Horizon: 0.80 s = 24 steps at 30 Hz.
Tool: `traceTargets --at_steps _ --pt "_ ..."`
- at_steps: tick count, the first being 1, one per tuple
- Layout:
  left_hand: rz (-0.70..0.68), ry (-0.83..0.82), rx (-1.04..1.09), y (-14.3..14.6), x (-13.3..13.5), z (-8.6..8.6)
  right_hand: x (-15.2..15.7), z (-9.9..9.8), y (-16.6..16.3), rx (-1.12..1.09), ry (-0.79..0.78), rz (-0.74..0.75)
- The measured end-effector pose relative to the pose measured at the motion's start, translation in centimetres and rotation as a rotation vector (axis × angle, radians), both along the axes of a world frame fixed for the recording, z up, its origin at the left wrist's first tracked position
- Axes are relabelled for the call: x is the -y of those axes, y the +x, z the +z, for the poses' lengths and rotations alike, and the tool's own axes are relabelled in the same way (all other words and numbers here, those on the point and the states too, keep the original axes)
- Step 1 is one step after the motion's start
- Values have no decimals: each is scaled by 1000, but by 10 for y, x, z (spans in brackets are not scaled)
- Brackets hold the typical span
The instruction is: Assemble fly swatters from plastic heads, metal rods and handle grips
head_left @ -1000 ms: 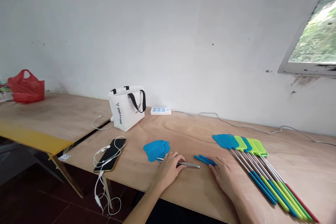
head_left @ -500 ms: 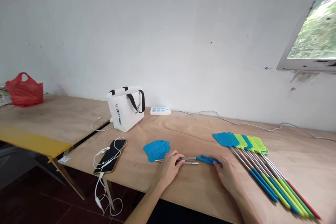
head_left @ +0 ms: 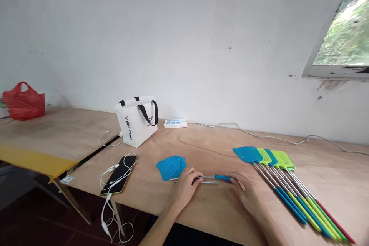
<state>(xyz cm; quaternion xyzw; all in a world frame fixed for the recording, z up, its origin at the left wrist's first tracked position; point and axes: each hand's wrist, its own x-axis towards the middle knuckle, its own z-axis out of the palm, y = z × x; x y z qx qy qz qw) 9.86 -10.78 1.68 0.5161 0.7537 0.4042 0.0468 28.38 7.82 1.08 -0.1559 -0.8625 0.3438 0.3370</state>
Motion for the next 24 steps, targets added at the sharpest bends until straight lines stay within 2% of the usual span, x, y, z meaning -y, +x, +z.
traceTargets --at_steps 8,16,24 --pt "-8 -13 -13 4 2 8 -1 -4 -2 22 -33 31" --pt "-103 -15 33 8 4 10 17 8 -3 103 17 186" --pt "-127 12 37 8 3 10 16 5 -3 134 84 135"
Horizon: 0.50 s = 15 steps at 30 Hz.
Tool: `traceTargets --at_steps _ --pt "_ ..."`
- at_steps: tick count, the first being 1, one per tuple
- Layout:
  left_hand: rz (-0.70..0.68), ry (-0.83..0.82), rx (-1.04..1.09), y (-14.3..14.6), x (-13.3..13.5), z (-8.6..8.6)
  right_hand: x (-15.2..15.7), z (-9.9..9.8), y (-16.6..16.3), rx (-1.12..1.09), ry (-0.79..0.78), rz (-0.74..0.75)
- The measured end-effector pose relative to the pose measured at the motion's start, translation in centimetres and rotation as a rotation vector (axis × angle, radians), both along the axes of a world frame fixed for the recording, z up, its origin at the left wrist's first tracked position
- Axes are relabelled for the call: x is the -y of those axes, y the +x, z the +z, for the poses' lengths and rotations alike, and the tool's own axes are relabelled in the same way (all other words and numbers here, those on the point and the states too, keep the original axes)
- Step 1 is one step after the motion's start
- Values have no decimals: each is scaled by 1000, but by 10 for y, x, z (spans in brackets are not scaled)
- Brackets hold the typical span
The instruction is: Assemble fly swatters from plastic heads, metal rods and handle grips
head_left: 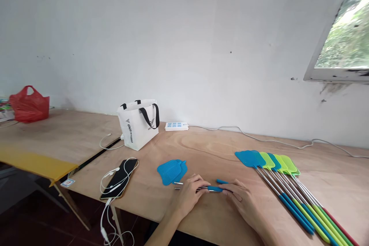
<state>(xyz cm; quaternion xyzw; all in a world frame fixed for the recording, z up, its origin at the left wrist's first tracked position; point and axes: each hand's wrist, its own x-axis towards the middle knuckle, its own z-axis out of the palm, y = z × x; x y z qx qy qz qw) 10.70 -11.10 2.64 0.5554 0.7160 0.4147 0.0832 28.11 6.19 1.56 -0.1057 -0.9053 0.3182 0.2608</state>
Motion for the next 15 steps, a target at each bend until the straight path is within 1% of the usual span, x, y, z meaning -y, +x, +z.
traceTargets --at_steps 2,5,9,12,15 --pt "16 -10 -11 0 -1 -1 -3 -2 0 3 49 -14" --pt "76 -19 -26 0 -2 -2 -9 -6 0 -18 119 -46" --pt "144 -21 -20 -1 -3 -4 -19 -12 1 -71 186 -172" --pt "158 -32 -29 -2 -3 -3 -26 -17 3 -77 209 -253" --pt "148 -15 -59 -2 -3 -4 -29 -23 5 4 212 -272"
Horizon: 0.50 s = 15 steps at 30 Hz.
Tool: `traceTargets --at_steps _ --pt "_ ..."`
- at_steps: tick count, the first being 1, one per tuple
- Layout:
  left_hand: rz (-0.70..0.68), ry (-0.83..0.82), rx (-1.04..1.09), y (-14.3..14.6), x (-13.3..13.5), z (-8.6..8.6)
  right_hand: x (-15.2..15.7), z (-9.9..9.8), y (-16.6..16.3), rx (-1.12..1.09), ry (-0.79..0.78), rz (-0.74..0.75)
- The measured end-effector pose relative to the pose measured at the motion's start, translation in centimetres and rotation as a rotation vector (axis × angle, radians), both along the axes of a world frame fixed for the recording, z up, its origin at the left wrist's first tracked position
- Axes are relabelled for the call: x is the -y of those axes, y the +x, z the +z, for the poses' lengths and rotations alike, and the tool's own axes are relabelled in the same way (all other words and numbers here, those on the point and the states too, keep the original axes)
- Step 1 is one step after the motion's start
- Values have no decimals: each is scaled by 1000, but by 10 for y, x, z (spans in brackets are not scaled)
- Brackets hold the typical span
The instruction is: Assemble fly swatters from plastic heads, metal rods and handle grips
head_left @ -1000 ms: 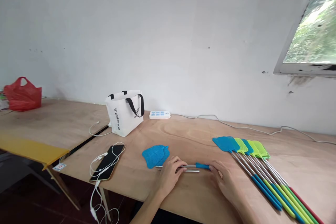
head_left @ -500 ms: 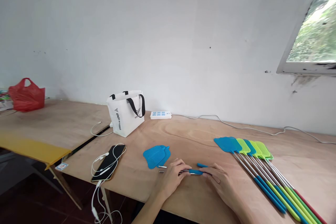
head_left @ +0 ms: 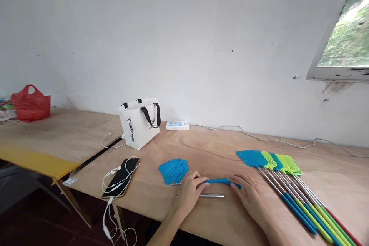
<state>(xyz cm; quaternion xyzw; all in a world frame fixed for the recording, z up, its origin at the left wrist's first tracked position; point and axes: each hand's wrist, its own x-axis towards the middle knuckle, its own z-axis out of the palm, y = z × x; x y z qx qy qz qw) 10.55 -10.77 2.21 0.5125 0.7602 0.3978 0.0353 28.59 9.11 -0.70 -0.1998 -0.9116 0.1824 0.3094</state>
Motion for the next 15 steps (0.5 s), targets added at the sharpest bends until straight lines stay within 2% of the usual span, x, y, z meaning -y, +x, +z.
traceTargets --at_steps 6,11,13,15 --pt "20 -87 -87 2 0 -2 -5 -10 2 74 4 -67" --pt "58 -104 -141 6 3 5 -10 -11 4 70 -49 -159" --pt "17 -76 -132 8 5 9 -11 -10 5 65 -82 -203" --pt "-81 -57 -145 9 8 11 -12 -7 7 60 -103 -227"
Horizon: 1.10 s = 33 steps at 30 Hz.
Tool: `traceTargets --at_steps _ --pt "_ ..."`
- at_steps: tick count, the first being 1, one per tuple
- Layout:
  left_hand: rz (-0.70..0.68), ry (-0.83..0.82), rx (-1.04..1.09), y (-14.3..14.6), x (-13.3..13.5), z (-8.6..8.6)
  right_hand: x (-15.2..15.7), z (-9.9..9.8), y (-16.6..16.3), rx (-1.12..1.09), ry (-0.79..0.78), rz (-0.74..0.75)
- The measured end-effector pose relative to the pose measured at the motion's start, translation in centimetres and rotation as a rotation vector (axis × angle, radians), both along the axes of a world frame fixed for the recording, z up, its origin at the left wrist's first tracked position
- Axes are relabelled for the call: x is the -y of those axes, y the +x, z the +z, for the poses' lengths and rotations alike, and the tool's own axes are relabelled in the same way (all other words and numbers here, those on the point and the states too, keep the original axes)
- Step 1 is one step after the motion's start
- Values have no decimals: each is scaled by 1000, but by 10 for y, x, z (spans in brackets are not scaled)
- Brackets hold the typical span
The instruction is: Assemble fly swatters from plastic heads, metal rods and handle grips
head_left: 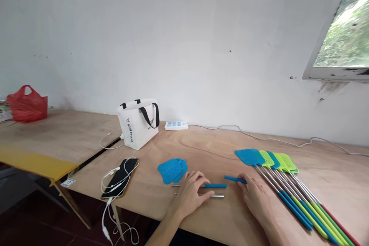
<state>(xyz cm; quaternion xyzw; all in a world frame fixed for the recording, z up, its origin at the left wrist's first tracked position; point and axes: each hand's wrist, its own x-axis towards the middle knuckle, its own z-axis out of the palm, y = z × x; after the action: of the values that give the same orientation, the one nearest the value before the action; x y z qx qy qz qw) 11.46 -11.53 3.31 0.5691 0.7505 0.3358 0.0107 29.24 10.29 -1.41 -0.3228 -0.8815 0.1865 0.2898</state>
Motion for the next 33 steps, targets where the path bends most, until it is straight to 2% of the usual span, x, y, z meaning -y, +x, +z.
traceTargets --at_steps 3,11,15,21,26,33 --pt "-98 -16 -24 -1 1 -2 0 5 1 -39 -20 9" --pt "45 2 28 -4 -7 -10 10 14 -4 -189 27 231" --pt "72 53 66 -7 -9 -11 19 18 -4 -137 18 362" --pt "43 82 82 -7 -8 -9 27 25 -3 -116 6 377" --pt "-33 86 96 -7 -8 -11 35 27 -5 -29 -28 482" --pt "-116 63 276 -12 -5 -10 44 35 -8 82 -90 544"
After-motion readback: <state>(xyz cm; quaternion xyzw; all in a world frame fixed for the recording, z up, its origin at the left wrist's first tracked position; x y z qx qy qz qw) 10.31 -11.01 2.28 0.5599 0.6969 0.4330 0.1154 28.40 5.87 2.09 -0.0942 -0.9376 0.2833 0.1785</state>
